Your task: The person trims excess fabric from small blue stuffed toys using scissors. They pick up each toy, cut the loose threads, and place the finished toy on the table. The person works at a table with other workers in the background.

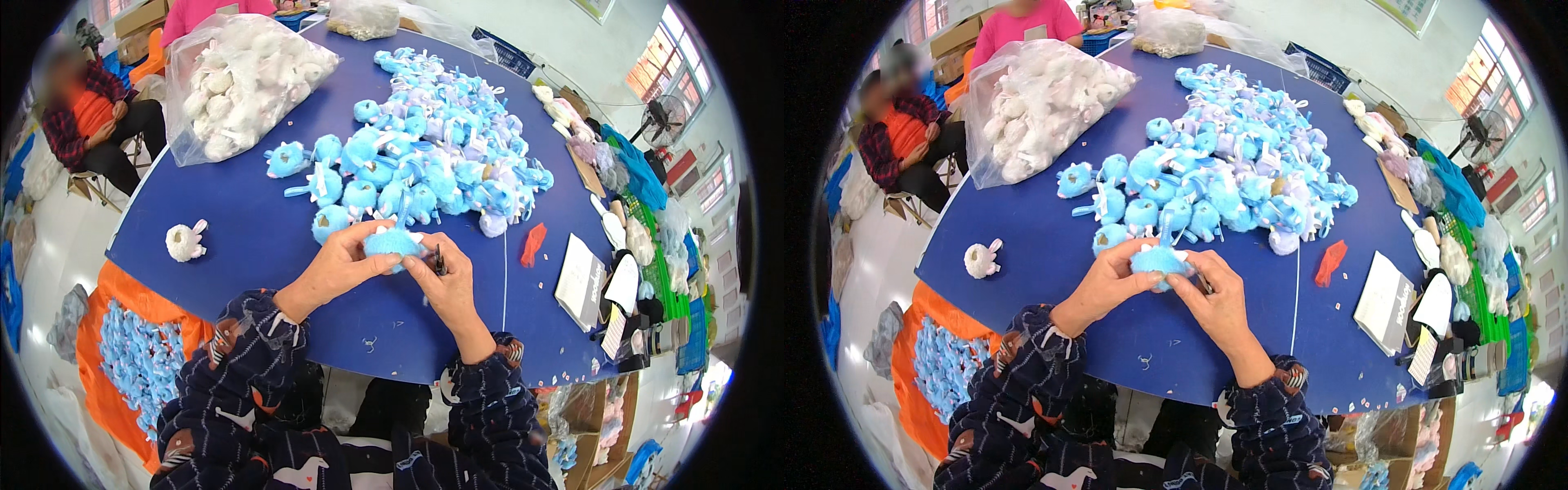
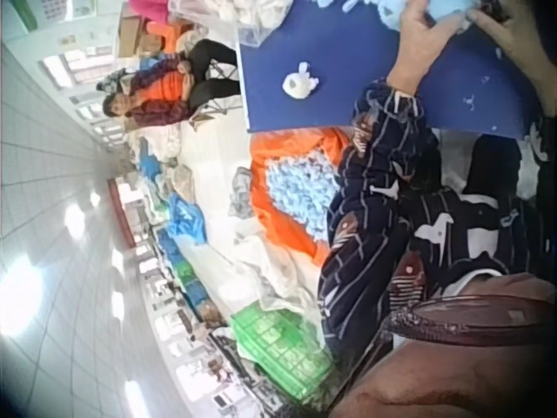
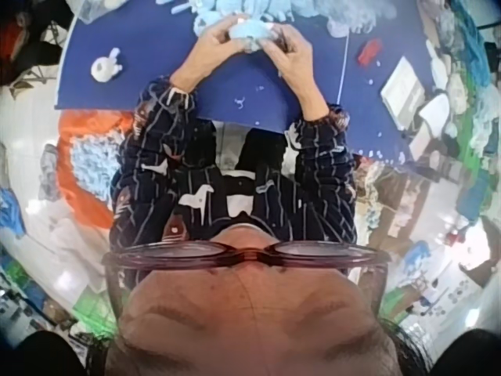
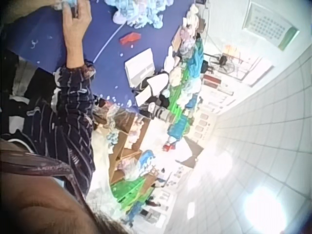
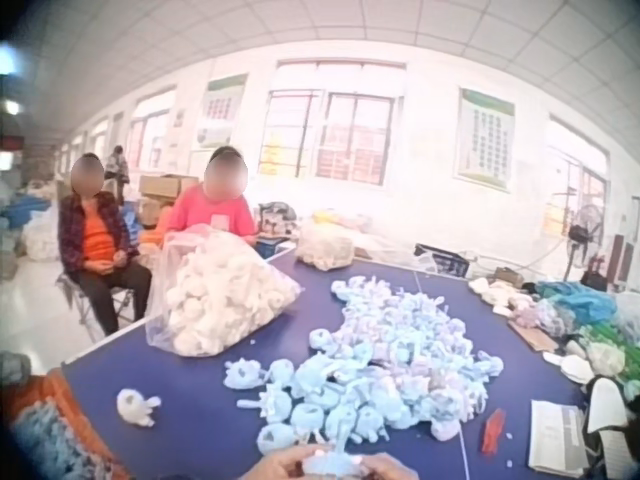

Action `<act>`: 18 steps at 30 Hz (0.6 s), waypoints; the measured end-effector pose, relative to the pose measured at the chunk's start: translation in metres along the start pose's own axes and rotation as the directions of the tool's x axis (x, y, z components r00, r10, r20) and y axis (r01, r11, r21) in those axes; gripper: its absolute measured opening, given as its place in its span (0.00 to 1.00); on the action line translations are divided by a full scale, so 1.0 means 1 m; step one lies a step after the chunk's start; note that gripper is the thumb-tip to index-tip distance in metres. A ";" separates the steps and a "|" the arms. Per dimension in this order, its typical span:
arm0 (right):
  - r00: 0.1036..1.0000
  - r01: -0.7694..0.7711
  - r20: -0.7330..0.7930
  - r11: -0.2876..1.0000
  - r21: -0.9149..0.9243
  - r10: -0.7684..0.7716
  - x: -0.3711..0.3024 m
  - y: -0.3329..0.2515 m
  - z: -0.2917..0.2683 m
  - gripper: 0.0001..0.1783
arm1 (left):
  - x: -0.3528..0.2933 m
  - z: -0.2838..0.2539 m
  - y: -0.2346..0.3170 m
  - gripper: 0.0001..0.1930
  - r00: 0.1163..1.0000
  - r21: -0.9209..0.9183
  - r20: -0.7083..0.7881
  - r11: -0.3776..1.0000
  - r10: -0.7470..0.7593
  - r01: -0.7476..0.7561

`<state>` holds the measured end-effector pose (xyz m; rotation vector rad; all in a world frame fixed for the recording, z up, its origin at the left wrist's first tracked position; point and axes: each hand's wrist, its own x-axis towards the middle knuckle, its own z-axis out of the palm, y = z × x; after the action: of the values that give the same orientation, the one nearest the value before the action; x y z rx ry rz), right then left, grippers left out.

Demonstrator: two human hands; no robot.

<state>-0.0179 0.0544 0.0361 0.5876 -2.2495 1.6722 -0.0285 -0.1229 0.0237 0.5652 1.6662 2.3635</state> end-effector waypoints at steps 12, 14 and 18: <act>0.989 -0.081 -0.105 0.973 0.214 0.105 -0.009 0.007 0.004 0.16 | -0.002 -0.011 0.021 0.18 0.998 0.235 0.051 0.971 0.034 -0.045; 0.979 -0.098 -0.130 0.921 0.377 0.158 -0.003 -0.003 0.004 0.18 | -0.018 -0.031 0.051 0.26 0.967 -0.367 0.064 0.907 0.248 -0.209; 0.961 -0.205 -0.107 0.918 0.338 0.254 0.002 0.008 -0.008 0.17 | -0.017 -0.072 0.052 0.35 0.921 -0.588 -0.136 0.718 0.365 -0.372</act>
<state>-0.0236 0.0638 0.0331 0.2574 -2.0152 2.1499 -0.0399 -0.2091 0.0483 0.8027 0.7274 2.9710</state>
